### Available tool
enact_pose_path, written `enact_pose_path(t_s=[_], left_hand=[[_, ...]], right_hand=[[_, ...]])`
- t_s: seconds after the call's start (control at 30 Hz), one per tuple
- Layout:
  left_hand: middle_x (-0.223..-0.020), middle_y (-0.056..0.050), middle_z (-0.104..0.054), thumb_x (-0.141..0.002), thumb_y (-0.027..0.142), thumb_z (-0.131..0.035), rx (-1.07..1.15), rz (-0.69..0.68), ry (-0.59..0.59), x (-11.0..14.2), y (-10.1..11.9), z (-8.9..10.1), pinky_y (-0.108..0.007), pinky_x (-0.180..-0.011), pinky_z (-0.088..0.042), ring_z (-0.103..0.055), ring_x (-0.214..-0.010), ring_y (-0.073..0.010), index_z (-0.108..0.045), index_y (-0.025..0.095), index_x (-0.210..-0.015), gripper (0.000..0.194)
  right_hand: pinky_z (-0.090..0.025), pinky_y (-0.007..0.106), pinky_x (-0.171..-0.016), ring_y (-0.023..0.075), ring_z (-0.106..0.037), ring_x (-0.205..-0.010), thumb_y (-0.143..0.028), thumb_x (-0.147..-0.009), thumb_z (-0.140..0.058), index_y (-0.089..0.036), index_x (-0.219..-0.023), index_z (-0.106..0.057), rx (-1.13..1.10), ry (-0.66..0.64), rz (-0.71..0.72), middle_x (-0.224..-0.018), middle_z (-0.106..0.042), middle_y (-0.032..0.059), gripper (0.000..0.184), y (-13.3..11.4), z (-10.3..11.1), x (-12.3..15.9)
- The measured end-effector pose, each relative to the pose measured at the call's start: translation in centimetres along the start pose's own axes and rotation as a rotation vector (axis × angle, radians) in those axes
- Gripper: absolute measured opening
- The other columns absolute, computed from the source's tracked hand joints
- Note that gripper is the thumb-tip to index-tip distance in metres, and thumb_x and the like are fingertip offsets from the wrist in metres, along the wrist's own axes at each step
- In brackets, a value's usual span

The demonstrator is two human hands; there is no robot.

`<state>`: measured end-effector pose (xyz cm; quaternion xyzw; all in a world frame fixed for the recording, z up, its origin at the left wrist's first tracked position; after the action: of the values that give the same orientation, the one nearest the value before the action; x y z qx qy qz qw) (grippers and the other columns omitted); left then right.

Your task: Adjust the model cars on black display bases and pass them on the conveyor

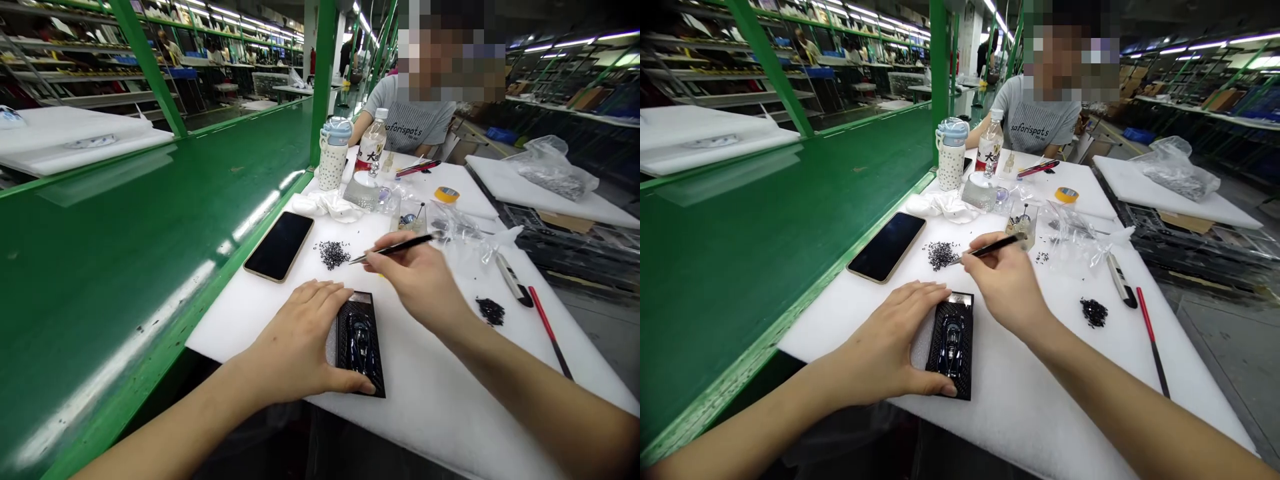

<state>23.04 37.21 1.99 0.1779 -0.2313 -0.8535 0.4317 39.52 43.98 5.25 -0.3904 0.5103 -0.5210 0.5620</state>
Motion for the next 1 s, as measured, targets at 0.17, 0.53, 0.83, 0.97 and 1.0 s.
enact_pose_path(t_s=[0.17, 0.53, 0.83, 0.97, 1.0], left_hand=[[-0.153, -0.019, -0.052, -0.066, 0.078, -0.074, 0.031, -0.088, 0.066, 0.0, 0.3, 0.2, -0.057, -0.127, -0.029, -0.044, -0.145, -0.0352, -0.047, 0.013, -0.145, 0.106], [-0.149, -0.017, -0.055, -0.074, 0.076, -0.068, 0.047, -0.137, 0.115, 0.2, 0.2, 0.0, -0.051, -0.128, -0.026, -0.045, -0.142, -0.0318, -0.048, 0.010, -0.144, 0.099], [-0.138, -0.010, -0.062, -0.093, 0.050, -0.062, 0.251, 0.031, 0.235, 0.5, -1.0, 1.7, -0.041, -0.113, -0.045, -0.055, -0.129, -0.0225, -0.054, 0.016, -0.137, 0.056], [-0.119, -0.009, -0.067, -0.100, 0.018, -0.040, 0.092, 0.116, 0.320, 0.6, -1.8, 1.7, -0.042, -0.105, -0.048, -0.057, -0.114, -0.0222, -0.067, 0.015, -0.118, 0.033], [-0.123, -0.011, -0.066, -0.099, 0.017, -0.039, 0.002, 0.122, 0.302, 0.5, -1.8, 1.4, -0.045, -0.106, -0.047, -0.056, -0.116, -0.0246, -0.067, 0.015, -0.121, 0.036]], right_hand=[[-0.065, 0.027, -0.071, 0.0182, -0.076, -0.076, -0.028, -0.079, -0.077, -0.017, -0.090, -0.060, -0.076, -0.065, -0.201, -0.078, -0.073, 0.0014, 0.023, 3.2, -3.8, -0.7], [-0.058, 0.023, -0.047, 0.0256, -0.076, -0.085, -0.047, -0.073, -0.081, -0.025, -0.089, -0.062, 0.001, -0.073, -0.260, -0.087, -0.075, 0.0045, 0.033, 4.1, -3.7, 0.0], [-0.063, 0.024, -0.067, 0.0180, -0.076, -0.071, -0.043, -0.073, -0.085, -0.023, -0.084, -0.062, -0.050, -0.012, -0.063, -0.077, -0.075, 0.0025, 0.032, 2.0, -1.9, 0.5], [-0.061, 0.023, -0.065, 0.0166, -0.075, -0.071, -0.040, -0.077, -0.084, -0.024, -0.087, -0.062, -0.057, 0.060, 0.033, -0.075, -0.074, 0.0006, 0.029, 1.5, -1.1, 0.8], [-0.061, 0.023, -0.065, 0.0162, -0.075, -0.071, -0.039, -0.077, -0.084, -0.025, -0.088, -0.062, -0.062, 0.078, 0.045, -0.075, -0.074, 0.0005, 0.028, 1.5, -1.0, 0.9]])
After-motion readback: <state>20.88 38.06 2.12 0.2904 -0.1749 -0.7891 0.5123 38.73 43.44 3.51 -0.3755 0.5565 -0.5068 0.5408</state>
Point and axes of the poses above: each hand's wrist, its own x-axis away from the middle knuckle, its own z-axis out of the back of the hand, y = z × x, the point moved 7 cm from there along -x, towards the middle knuckle
